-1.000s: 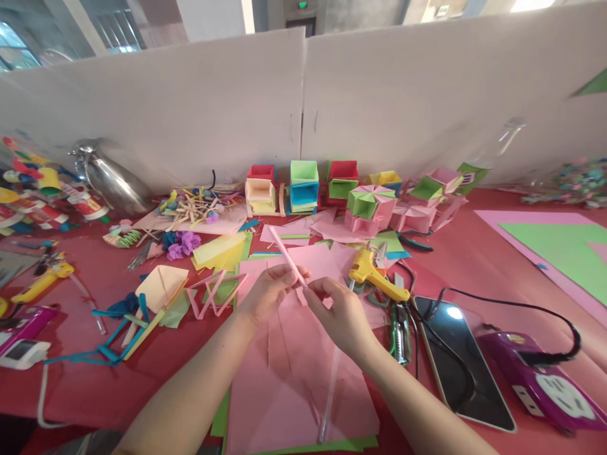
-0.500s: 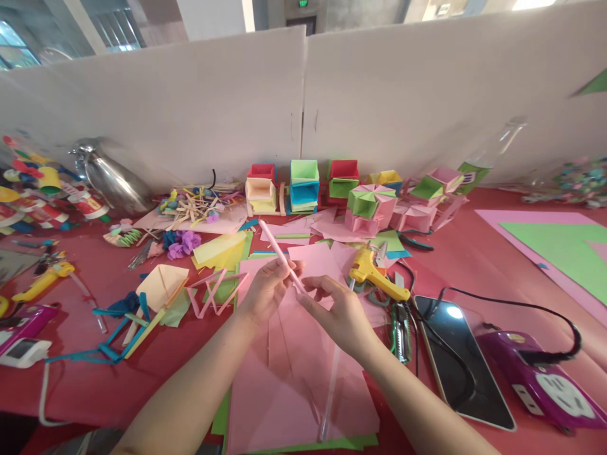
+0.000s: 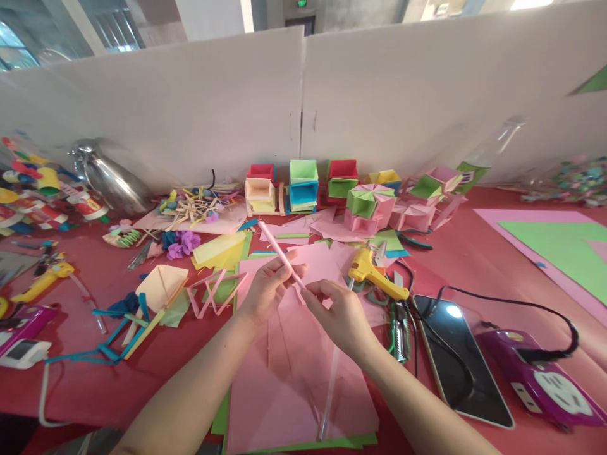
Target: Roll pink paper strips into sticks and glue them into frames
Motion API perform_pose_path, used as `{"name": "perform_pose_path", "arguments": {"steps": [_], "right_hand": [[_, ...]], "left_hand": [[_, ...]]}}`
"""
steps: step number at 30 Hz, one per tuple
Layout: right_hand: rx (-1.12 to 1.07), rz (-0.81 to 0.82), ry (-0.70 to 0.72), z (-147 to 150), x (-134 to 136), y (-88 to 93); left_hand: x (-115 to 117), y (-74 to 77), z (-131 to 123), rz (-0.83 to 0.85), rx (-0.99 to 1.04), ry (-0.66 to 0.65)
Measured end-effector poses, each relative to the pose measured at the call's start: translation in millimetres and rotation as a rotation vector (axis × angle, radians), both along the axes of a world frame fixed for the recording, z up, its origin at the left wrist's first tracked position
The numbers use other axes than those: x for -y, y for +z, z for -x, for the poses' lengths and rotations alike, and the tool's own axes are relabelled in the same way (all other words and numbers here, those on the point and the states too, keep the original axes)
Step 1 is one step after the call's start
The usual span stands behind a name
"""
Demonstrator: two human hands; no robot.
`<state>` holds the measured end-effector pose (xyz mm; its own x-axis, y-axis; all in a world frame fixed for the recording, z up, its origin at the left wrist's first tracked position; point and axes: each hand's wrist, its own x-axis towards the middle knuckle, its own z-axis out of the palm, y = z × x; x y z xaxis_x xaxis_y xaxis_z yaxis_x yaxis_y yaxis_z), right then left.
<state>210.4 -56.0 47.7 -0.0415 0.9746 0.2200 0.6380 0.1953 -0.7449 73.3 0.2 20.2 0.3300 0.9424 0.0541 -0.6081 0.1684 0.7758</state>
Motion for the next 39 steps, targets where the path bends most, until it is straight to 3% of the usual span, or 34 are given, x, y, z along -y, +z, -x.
{"name": "perform_pose_path", "arguments": {"steps": [7, 12, 19, 24, 29, 34, 39], "right_hand": [[-0.082, -0.031, -0.009, -11.9, -2.0, 7.6], [-0.227, -0.175, -0.130, -21.8, -7.2, 9.4], [-0.535, 0.106, 0.023, -28.6, -11.9, 13.7], [-0.671, 0.239, 0.072, -28.8, -10.3, 13.0], [-0.758, 0.250, 0.059, -27.7, -10.5, 12.0], [-0.782, 0.252, 0.095, -25.8, -11.0, 11.1], [-0.813, 0.289, 0.108, -19.8, -12.4, 2.6]], "left_hand": [[2.3, 2.3, 0.7, -0.006, -0.012, -0.048], [8.8, 4.4, -0.3, -0.007, -0.051, -0.240], [19.0, 3.8, -3.6, -0.067, -0.097, -0.502], [20.8, 0.1, -4.5, -0.049, -0.150, -0.567], [21.3, 1.6, -2.5, -0.031, -0.211, -0.636], [23.4, 8.7, -5.2, -0.022, -0.200, -0.601], [25.8, 8.6, -13.1, -0.008, -0.268, -0.333]]}}
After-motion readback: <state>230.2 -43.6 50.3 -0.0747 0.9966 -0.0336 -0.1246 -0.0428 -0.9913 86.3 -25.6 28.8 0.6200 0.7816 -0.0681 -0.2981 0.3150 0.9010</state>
